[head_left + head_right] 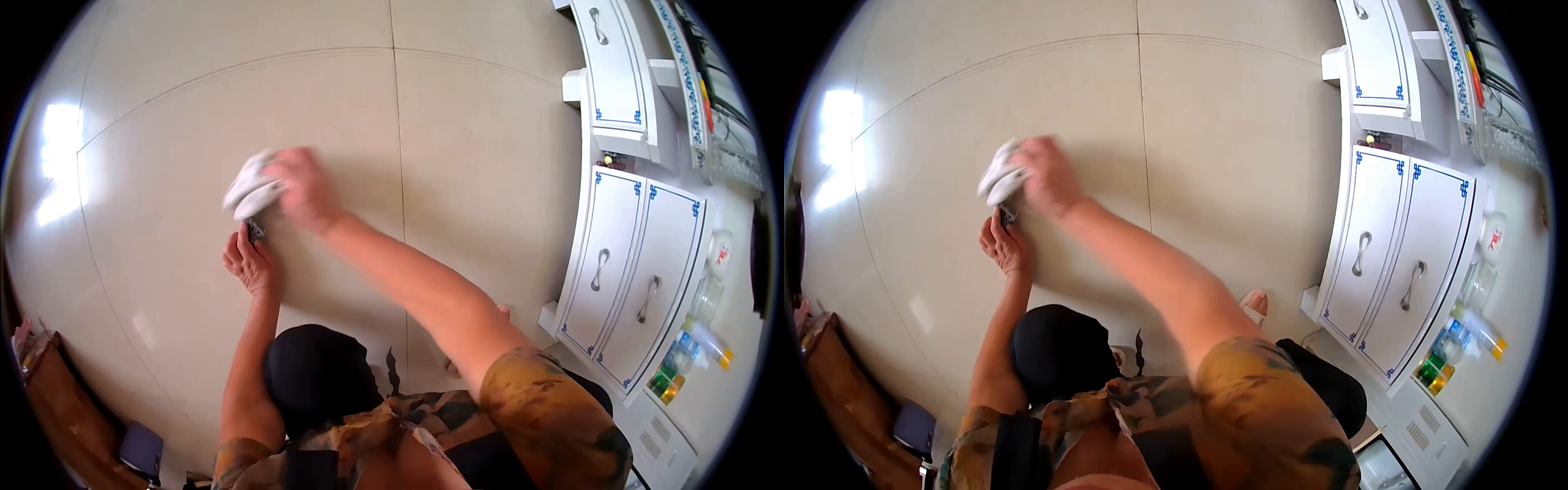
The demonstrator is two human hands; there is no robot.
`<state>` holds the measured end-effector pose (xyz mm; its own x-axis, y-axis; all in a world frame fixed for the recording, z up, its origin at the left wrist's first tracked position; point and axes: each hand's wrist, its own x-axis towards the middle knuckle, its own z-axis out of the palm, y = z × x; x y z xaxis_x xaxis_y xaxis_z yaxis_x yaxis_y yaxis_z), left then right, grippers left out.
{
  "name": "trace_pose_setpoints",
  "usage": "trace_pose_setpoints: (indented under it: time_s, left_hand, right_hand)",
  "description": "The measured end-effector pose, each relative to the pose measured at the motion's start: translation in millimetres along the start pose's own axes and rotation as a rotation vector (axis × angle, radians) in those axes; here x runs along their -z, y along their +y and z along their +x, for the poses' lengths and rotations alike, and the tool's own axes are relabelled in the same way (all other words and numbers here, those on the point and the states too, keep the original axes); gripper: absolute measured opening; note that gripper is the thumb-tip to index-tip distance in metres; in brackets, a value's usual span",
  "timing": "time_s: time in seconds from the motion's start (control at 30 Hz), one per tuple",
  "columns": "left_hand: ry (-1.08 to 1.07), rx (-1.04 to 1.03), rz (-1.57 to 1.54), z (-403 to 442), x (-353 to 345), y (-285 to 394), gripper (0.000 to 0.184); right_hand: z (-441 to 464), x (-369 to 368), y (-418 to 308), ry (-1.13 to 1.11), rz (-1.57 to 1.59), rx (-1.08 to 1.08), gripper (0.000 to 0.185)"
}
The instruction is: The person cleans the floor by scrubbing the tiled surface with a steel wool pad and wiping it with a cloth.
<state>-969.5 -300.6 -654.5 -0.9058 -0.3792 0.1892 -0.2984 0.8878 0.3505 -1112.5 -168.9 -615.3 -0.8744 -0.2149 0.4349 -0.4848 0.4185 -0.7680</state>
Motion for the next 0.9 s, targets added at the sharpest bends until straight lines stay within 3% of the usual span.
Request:
trace_pose_setpoints:
  time_s: [0.03,0.07,0.1,0.13,0.2,0.3,0.33,0.4,0.43,0.5,0.53,0.6,0.7,0.73,0.77,0.8,0.83,0.87,0.9]
  left_hand:
    - [-0.009,-0.003,0.0,1.7,3.6,3.9,0.042]
    - [-0.005,-0.001,-0.009,3.0,4.0,5.5,0.042]
    - [-0.007,0.003,-0.013,3.4,3.8,6.2,0.041]
    - [-0.01,0.006,-0.016,2.3,3.6,5.1,0.041]
    - [0.01,-0.011,-0.017,2.4,2.4,4.2,0.039]
    - [0.014,-0.002,-0.028,3.3,4.6,7.4,0.038]
    - [0.021,-0.001,-0.029,3.6,4.5,8.0,0.038]
    - [0.028,-0.008,-0.042,3.6,5.5,7.6,0.038]
    - [0.035,-0.007,-0.057,3.2,5.4,8.5,0.038]
    - [0.046,0.024,-0.131,4.3,4.4,10.2,0.038]
    - [0.045,0.058,-0.185,4.0,3.7,8.9,0.038]
    - [0.048,0.085,-0.231,0.3,4.6,8.0,0.038]
    - [0.049,0.058,-0.218,1.8,2.5,9.1,0.037]
    - [0.048,0.066,-0.216,1.6,1.3,10.7,0.037]
    - [0.04,0.073,-0.209,1.1,2.7,11.8,0.037]
    - [0.038,0.079,-0.202,1.2,4.5,12.9,0.037]
    - [0.014,0.084,-0.22,1.5,5.5,13.8,0.037]
    - [0.012,0.089,-0.215,0.1,5.5,14.1,0.037]
    - [0.011,0.092,-0.21,-0.8,5.0,14.4,0.038]
  right_hand:
    - [-0.4,38.7,11.7,0.114,0.066,-0.023,0.033]
    - [-7.7,85.7,34.9,0.136,-0.137,-0.032,0.038]
    - [-22.0,132.3,69.0,0.248,-0.076,-0.347,0.047]
    - [-19.3,187.1,78.7,0.22,-0.501,-0.31,0.052]
    - [-46.3,274.6,159.5,0.42,-0.467,-0.6,0.044]
    - [-70.6,288.6,191.0,0.133,-0.823,-0.827,0.038]
    - [-90.5,235.3,206.1,0.367,-0.861,-0.372,0.028]
    - [-88.9,140.7,125.8,0.15,-0.73,-0.071,0.016]
    - [-88.3,106.2,73.5,-0.035,-0.567,-0.295,0.016]
    - [-117.4,50.4,8.7,-0.175,-0.078,-0.272,0.019]
    - [-136.1,30.2,-30.5,-0.149,-0.111,-0.304,0.022]
    - [-157.6,31.6,-62.1,-0.408,0.042,-0.174,0.023]
    - [-143.4,80.7,-45.2,-0.068,-0.039,-0.049,0.021]
    - [-138.9,115.2,-12.6,0.012,-0.081,-0.109,0.025]
    - [-131.8,152.8,5.7,0.154,0.032,-0.467,0.03]
    - [-121.6,199.3,30.9,0.119,-0.513,-0.254,0.034]
    - [-120.1,240.7,62.6,0.154,-0.668,-0.292,0.038]
    - [-129.2,276.9,104.0,0.182,-0.847,-0.258,0.03]
    - [-143.2,284.1,124.1,0.12,-0.881,-0.372,0.026]
